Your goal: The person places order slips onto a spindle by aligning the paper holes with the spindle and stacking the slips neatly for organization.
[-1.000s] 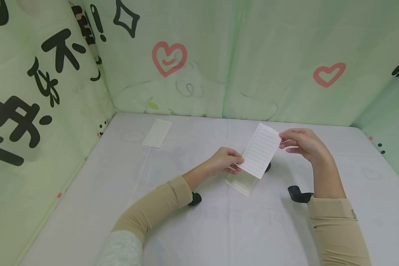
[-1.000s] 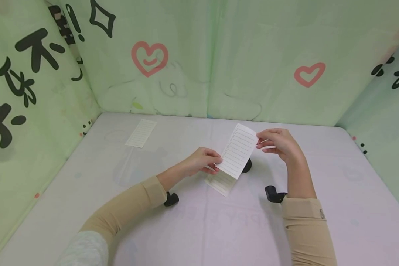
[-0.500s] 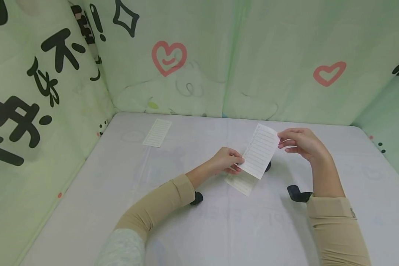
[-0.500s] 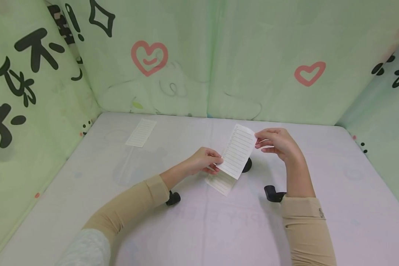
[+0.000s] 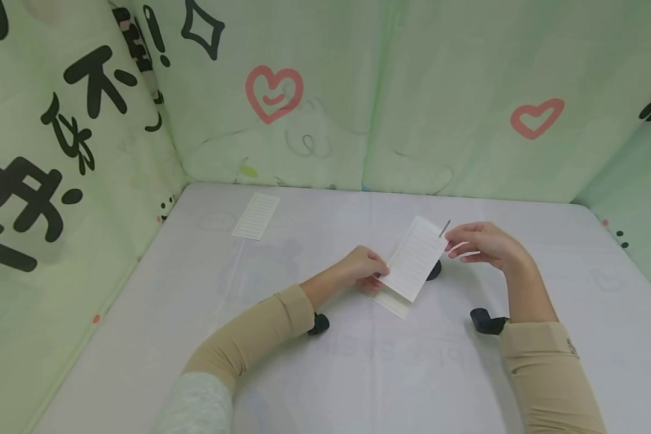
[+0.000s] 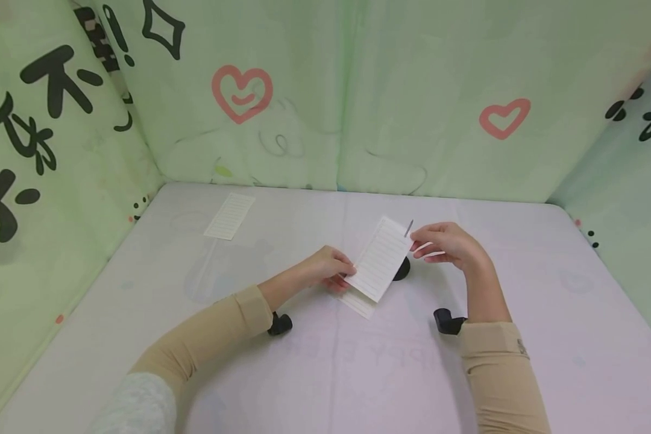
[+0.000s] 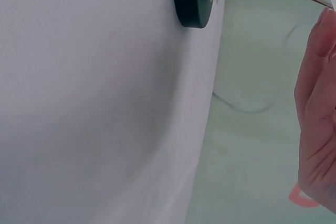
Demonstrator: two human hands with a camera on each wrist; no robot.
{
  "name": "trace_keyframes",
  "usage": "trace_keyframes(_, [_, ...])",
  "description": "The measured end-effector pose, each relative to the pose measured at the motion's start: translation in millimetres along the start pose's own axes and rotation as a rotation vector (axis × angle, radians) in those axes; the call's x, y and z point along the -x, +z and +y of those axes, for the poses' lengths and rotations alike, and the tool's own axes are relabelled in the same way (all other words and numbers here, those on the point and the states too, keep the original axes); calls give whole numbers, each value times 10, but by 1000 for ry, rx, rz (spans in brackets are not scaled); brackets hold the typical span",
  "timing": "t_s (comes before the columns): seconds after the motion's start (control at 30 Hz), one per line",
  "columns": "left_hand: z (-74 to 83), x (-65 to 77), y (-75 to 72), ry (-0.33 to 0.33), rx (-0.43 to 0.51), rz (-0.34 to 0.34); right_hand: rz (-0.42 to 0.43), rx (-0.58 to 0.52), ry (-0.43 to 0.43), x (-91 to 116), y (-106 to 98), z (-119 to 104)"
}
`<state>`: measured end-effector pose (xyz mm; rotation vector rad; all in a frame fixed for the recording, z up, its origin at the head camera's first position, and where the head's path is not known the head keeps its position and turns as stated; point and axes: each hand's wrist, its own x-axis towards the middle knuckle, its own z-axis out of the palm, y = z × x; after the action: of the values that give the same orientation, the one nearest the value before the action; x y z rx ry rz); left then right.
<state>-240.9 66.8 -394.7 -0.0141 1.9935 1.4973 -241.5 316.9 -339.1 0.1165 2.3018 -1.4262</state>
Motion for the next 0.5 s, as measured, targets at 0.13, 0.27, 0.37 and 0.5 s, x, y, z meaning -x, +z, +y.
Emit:
trace_keyframes(0.13, [6, 41, -31, -46, 0, -31, -52, 40, 12, -49, -18, 64])
trace_keyframes(0.27, [-15, 49, -49, -79, -8, -52, -103, 59, 20, -96, -23, 129])
trace_keyframes(0.37, [-30, 45, -52, -105, -29, -38, -124, 67, 40, -130, -15, 158])
trace_keyframes(0.5, [-42, 47, -66, -136, -51, -39, -141, 96, 67, -173, 14, 174])
